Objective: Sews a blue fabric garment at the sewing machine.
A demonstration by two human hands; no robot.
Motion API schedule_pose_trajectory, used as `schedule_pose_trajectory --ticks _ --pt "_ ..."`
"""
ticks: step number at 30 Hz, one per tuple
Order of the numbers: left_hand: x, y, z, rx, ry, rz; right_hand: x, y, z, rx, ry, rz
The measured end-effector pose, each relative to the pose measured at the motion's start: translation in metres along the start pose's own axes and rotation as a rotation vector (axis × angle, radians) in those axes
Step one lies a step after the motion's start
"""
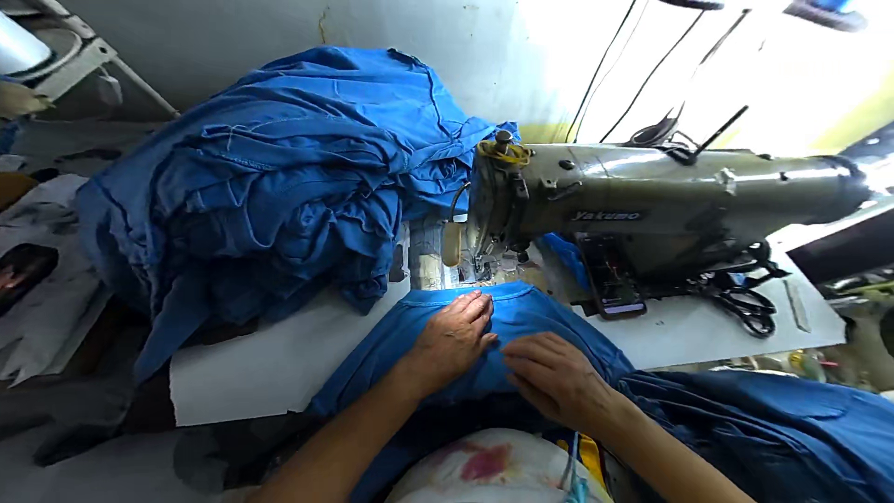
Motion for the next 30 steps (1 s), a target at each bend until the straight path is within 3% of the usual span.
schedule_pose_trajectory --ticks 4,10,19,26,30 --pt "0.001 0.003 -0.001 0.03 0.007 0.014 -0.016 -0.004 -0.033 -0.014 -0.109 -0.06" --pt "0.005 0.0 -0.006 0.084 0.057 -0.004 -0.034 -0.025 -0.048 -0.034 -0.031 0.127" --pt "0.009 0.007 -0.001 0.168 0.061 0.026 -0.029 -0.033 -0.056 0.091 -0.003 0.129" --pt "0.079 0.039 -0.006 -0.065 0.369 -0.085 -0.032 -0.02 -0.063 0.069 -0.007 0.244" --pt "0.094 0.044 0.009 -0.047 0.347 0.001 -0.033 -0.027 -0.066 0.041 -0.007 0.195"
Point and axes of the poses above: each hand's wrist, its own x-axis away from the middle knuckle, its own y-axis out of the back of the hand, z = x × y, the point moved 1 cm from there along -x, towards the middle knuckle, and after that the axes turned 8 degrees about -y, right-handed, at the moved point
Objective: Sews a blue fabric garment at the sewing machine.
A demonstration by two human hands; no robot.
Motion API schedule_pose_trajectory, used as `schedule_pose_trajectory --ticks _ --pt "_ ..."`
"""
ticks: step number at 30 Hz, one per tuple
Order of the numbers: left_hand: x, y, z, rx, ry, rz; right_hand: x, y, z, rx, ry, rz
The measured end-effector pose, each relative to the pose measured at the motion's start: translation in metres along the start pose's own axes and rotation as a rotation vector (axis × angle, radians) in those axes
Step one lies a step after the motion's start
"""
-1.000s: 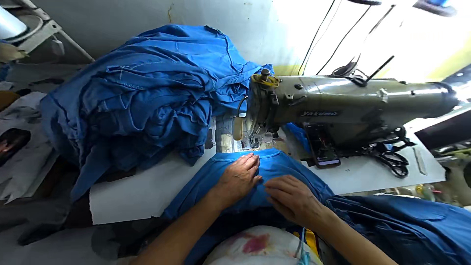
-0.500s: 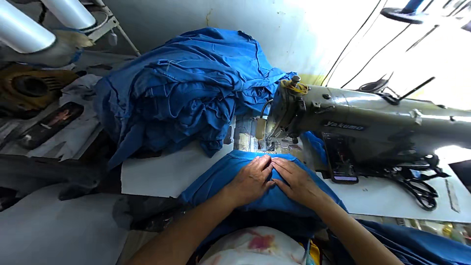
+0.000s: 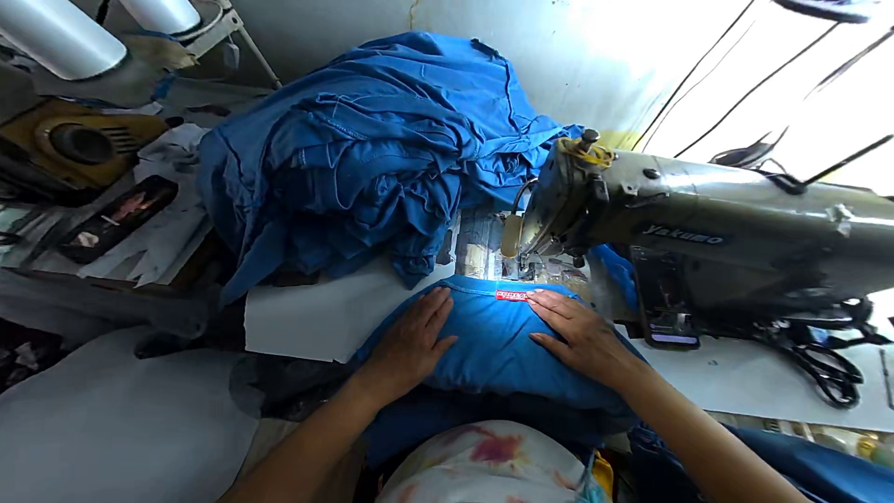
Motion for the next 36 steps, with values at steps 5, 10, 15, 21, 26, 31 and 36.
schedule_pose_trajectory --ticks 5,10,15,21,26,31,36 --pt "-0.023 0.014 0.05 0.048 -0.068 0.136 -0.019 -0.008 0.002 -0.005 -0.065 -0.018" --pt "-0.059 0.037 0.055 0.0 0.109 0.398 -0.038 -0.018 0.001 -0.008 -0.121 -0.032" --pt "-0.087 0.003 -0.007 -0.198 0.044 0.086 -0.038 -0.017 0.001 0.01 -0.128 -0.032" --pt "-0.101 -0.03 0.003 0.143 -0.333 0.081 -0.037 -0.018 -0.002 0.013 -0.104 -0.058" --pt "-0.101 -0.031 0.006 0.11 -0.371 0.073 -0.036 -0.016 -0.004 0.017 -0.107 -0.066" --pt "-0.105 -0.034 0.009 0.088 -0.377 0.036 -0.036 -0.015 -0.004 0.024 -0.147 -0.081" --pt "-0.112 -0.033 0.012 0.091 -0.346 0.086 -0.041 -0.014 -0.012 0.018 -0.143 -0.093"
Point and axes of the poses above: each hand's wrist, its own x-axis away from the middle knuckle, its own y-axis out of the back of the hand, z = x × y, the point moved 1 cm from there along -x, towards the middle knuckle, and after that the axes turned 8 degrees about -y, right-handed, at the moved point
